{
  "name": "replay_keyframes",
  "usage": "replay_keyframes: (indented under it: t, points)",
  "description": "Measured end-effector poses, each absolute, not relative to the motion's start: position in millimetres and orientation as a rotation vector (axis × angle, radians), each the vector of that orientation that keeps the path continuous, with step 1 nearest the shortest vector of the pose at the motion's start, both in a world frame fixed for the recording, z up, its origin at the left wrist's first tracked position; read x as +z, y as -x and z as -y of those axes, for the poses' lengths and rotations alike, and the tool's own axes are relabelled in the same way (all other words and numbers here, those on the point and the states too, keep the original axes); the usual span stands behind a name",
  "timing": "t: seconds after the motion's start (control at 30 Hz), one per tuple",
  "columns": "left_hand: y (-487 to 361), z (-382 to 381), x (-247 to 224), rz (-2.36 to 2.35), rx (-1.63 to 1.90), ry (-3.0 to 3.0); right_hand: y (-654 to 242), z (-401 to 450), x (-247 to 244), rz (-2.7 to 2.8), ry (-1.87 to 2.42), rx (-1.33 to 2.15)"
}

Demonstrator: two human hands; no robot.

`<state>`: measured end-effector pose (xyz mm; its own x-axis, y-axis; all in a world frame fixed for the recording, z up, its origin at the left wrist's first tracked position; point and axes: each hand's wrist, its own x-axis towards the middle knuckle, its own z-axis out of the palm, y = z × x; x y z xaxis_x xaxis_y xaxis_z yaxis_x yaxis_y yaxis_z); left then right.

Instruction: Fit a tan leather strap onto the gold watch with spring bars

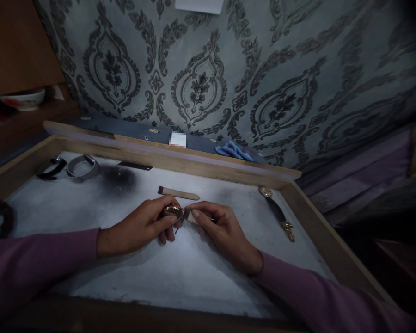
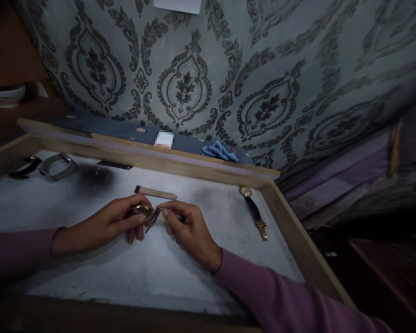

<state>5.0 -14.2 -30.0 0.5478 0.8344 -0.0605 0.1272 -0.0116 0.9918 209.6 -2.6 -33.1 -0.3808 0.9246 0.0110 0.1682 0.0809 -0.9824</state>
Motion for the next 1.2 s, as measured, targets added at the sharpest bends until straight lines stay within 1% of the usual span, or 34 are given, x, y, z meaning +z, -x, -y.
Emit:
replay_keyframes:
  t: [0.87, 1.03, 1.2]
  points:
    - [-4.7, 14.1, -29.0, -0.865, 0.684, -1.493, -209.4, 4.9, -31.8, 1.733, 1.081, 1.256]
    - [-5.0, 13.7, -29.8, -0.850, 0.697, -1.483, -211.6, 4.7, -33.0, 1.820, 1.054, 1.139]
    - [-5.8, 13.4, -28.7, -0.837, 0.705, -1.446, -214.5, 5.8, -32.2, 1.998, 0.977, 0.901]
